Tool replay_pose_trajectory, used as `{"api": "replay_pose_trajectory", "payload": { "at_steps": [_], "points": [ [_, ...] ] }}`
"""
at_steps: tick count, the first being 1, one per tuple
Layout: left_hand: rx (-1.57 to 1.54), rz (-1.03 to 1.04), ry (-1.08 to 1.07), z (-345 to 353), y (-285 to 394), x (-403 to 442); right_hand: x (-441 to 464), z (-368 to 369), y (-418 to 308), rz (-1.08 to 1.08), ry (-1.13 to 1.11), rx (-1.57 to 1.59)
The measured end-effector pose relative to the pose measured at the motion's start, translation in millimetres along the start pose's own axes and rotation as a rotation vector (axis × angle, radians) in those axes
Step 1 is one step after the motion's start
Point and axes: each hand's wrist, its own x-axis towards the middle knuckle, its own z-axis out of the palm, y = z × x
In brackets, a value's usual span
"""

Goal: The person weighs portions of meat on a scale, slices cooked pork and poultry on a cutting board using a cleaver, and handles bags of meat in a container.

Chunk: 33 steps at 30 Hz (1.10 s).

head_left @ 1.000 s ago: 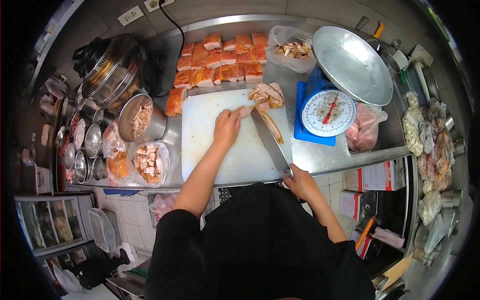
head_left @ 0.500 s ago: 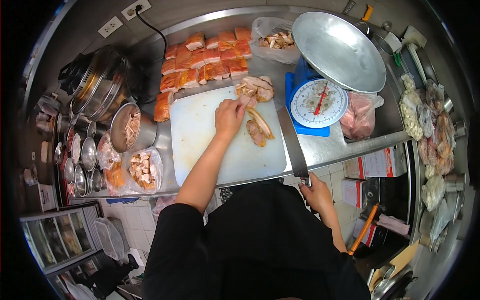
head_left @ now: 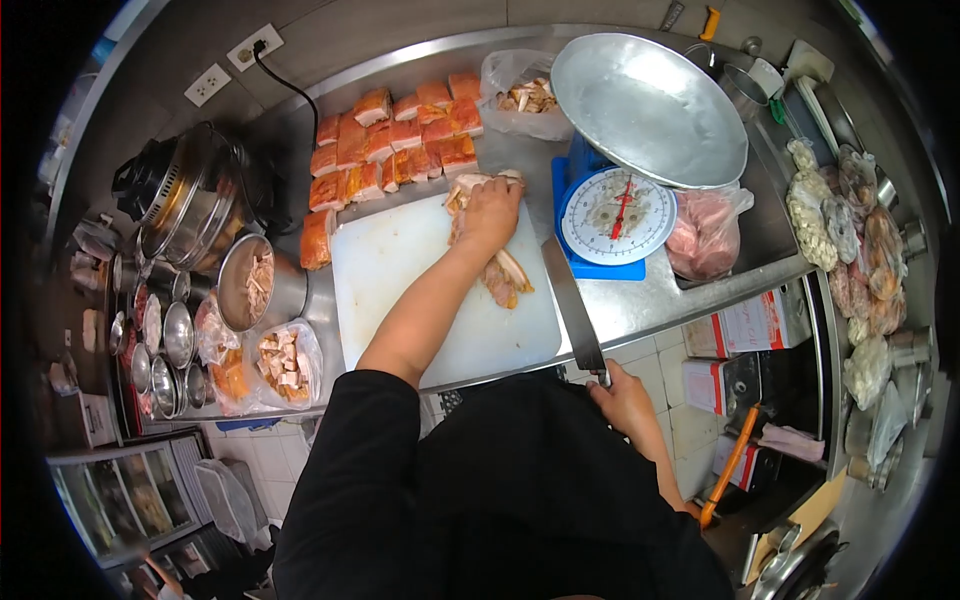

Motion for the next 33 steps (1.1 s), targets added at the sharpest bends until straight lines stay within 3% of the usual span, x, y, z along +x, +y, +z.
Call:
{"api": "replay_pose_trajectory", "payload": {
  "at_steps": [4, 6, 8, 10, 11, 14, 21, 24, 26, 30, 33],
  "points": [
    [-0.270, -0.143, 0.031, -18.5, -15.8, -5.8, 0.3, 3.7, 14.6, -0.034, 0.032, 0.024],
    [-0.569, -0.184, 0.227, -24.2, -30.4, -15.1, 1.0, 4.3, 17.0, -0.029, 0.045, 0.038],
    [-0.638, -0.277, 0.164, -32.3, -40.1, -21.8, 1.7, -0.6, 12.2, -0.005, 0.036, 0.054],
    [-1.575, -0.555, 0.038, -33.7, -49.6, -30.0, 5.6, -2.1, 10.2, 0.014, 0.013, 0.056],
    [-1.607, -0.593, -0.054, -36.7, -57.6, -31.2, 9.3, -1.6, 10.9, 0.033, 0.003, 0.067],
    [-1.695, -0.654, -0.046, -38.5, -62.9, -43.8, 17.9, 0.8, 12.1, 0.037, -0.015, 0.058],
    [-1.549, -0.649, -0.035, -25.2, -78.5, -53.9, 23.3, 0.8, -0.4, 0.002, -0.050, 0.040],
    [-1.410, -0.699, -0.147, -23.7, -76.2, -55.0, 17.8, -3.3, -9.5, 0.025, -0.048, 0.032],
    [-0.467, -0.470, 0.035, -21.8, -64.7, -61.4, 16.4, -0.1, -2.4, 0.018, -0.039, 0.050],
    [-0.556, -0.510, 0.239, 8.4, -66.0, -56.0, 14.9, 3.5, 12.4, 0.024, -0.007, 0.076],
    [-0.618, -0.366, 0.349, 30.9, -78.1, -28.6, 7.5, -6.5, 0.4, 0.115, -0.025, 0.034]
  ]
}}
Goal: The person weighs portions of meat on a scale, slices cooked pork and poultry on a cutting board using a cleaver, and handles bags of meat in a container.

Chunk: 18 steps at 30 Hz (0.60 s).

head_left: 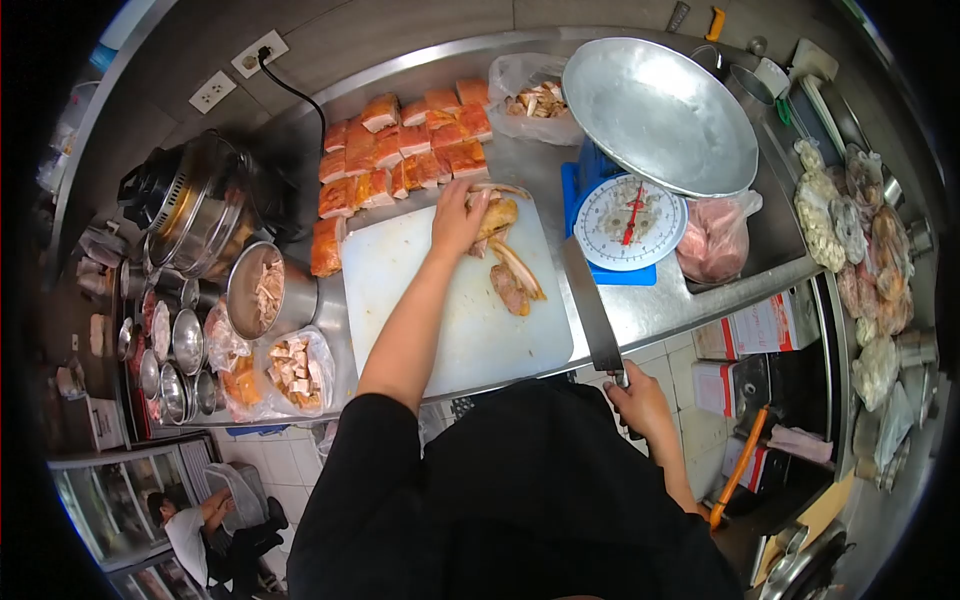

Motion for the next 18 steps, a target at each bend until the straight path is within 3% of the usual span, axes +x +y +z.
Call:
{"api": "replay_pose_trajectory", "payload": {
  "at_steps": [3, 5, 6, 10, 18],
  "points": [
    [0.090, 0.059, -0.115, 0.7, 5.7, 28.1, -1.2, 0.6, 9.1, -0.026, 0.031, -0.018],
    [0.237, 0.059, -0.334, -5.3, 10.5, 32.4, -6.2, 0.0, 8.3, 0.010, 0.030, 0.002],
    [0.236, 0.110, -0.196, 2.8, 5.9, 26.4, -8.3, 0.2, 6.9, 0.034, 0.038, 0.031],
    [0.129, 0.017, -0.215, -0.1, 7.8, 21.5, -13.5, -0.7, 6.0, 0.042, 0.046, 0.053],
    [0.397, -0.125, -0.401, -4.6, 37.0, 42.3, -13.6, 4.5, 15.8, 0.013, 0.030, 0.048]
  ]
}}
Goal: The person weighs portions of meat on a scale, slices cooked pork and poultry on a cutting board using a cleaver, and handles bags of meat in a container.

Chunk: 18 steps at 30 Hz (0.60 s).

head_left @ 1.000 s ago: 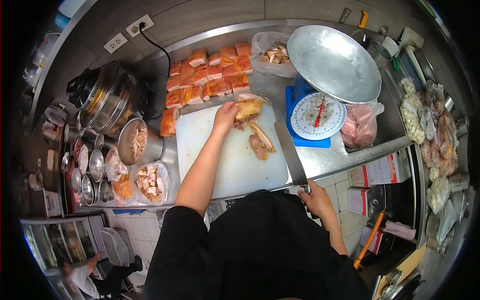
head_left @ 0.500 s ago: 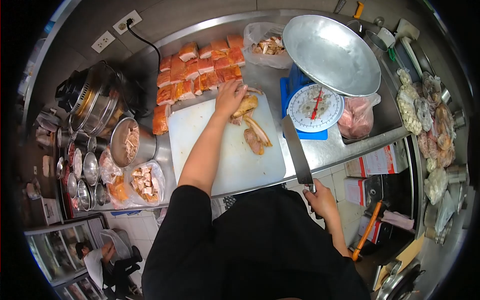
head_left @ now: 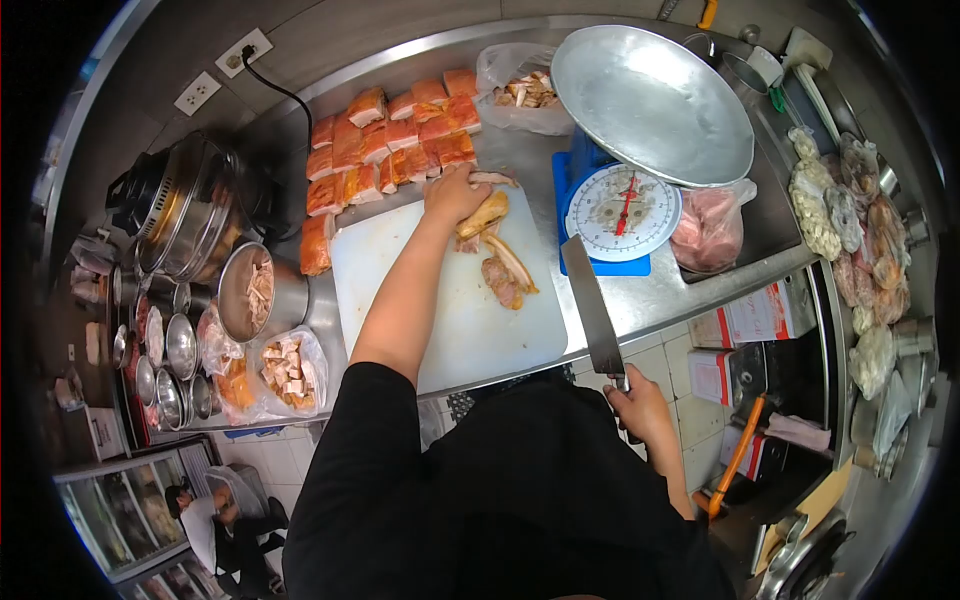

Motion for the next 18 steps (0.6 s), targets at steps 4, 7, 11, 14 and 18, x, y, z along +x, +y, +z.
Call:
{"api": "replay_pose_trajectory", "payload": {
  "at_steps": [4, 7, 11, 14, 18],
  "points": [
    [0.124, -0.004, -0.110, -5.5, 21.6, 16.9, -4.2, -0.9, -2.9, 0.014, 0.000, -0.017],
    [0.166, -0.013, -0.195, 17.8, 18.5, 37.7, -6.9, -0.8, -0.4, 0.014, 0.001, -0.017],
    [-0.071, 0.096, -0.039, 16.2, 5.4, 32.4, -10.8, -1.4, 4.0, 0.005, 0.019, -0.009],
    [-0.186, 0.336, 0.089, -8.2, 1.0, -6.7, -9.7, -1.6, 9.1, 0.002, 0.037, -0.003],
    [0.053, 0.501, 0.012, -7.0, -7.1, -76.0, -6.7, -5.1, 3.2, -0.019, 0.038, 0.004]
  ]
}}
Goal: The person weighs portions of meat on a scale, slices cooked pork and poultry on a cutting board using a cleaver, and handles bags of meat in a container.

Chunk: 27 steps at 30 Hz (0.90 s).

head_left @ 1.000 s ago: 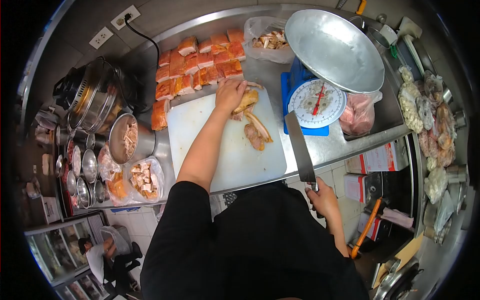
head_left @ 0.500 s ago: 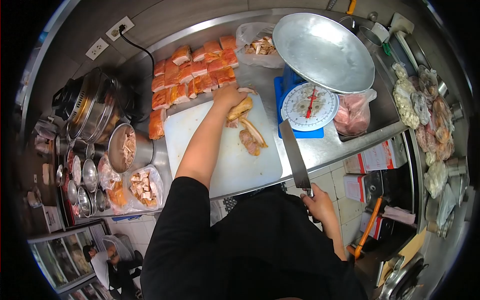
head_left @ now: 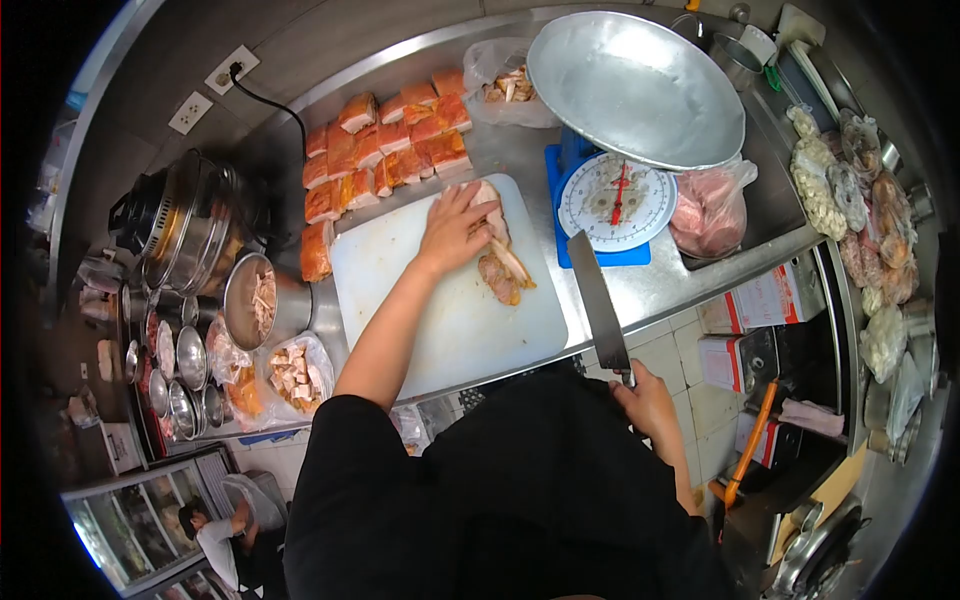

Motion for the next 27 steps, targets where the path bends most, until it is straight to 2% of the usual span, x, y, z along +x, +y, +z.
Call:
{"api": "replay_pose_trajectory", "payload": {
  "at_steps": [4, 7, 10, 13, 15, 18, 23, 27],
  "points": [
    [-0.158, -0.012, 0.126, 30.6, -1.7, -8.3, 9.6, 3.4, 2.9, -0.020, -0.013, 0.017],
    [-0.073, -0.038, 0.165, 42.6, 2.9, 2.7, 16.9, 1.4, 0.4, -0.037, -0.047, 0.038],
    [-0.113, -0.101, 0.234, 36.6, 12.7, 1.3, 17.1, 1.2, -6.0, -0.144, -0.024, -0.008],
    [-0.101, -0.114, 0.215, 2.0, 34.0, -35.4, 12.2, -4.7, -15.2, -0.093, -0.063, 0.037],
    [-0.136, -0.136, 0.052, -12.0, 54.1, -72.5, 12.6, -2.0, -6.6, -0.124, -0.016, 0.030],
    [-0.136, -0.059, 0.079, 13.3, 67.2, -108.3, 15.6, -2.5, -3.8, -0.091, -0.043, 0.076],
    [-0.136, -0.086, 0.307, 47.0, 72.3, -82.9, 23.0, -9.3, -12.2, -0.071, -0.061, 0.081],
    [-0.144, -0.161, 0.279, 36.5, 79.2, -82.4, 26.5, -17.0, -24.6, -0.098, -0.093, 0.063]
  ]
}}
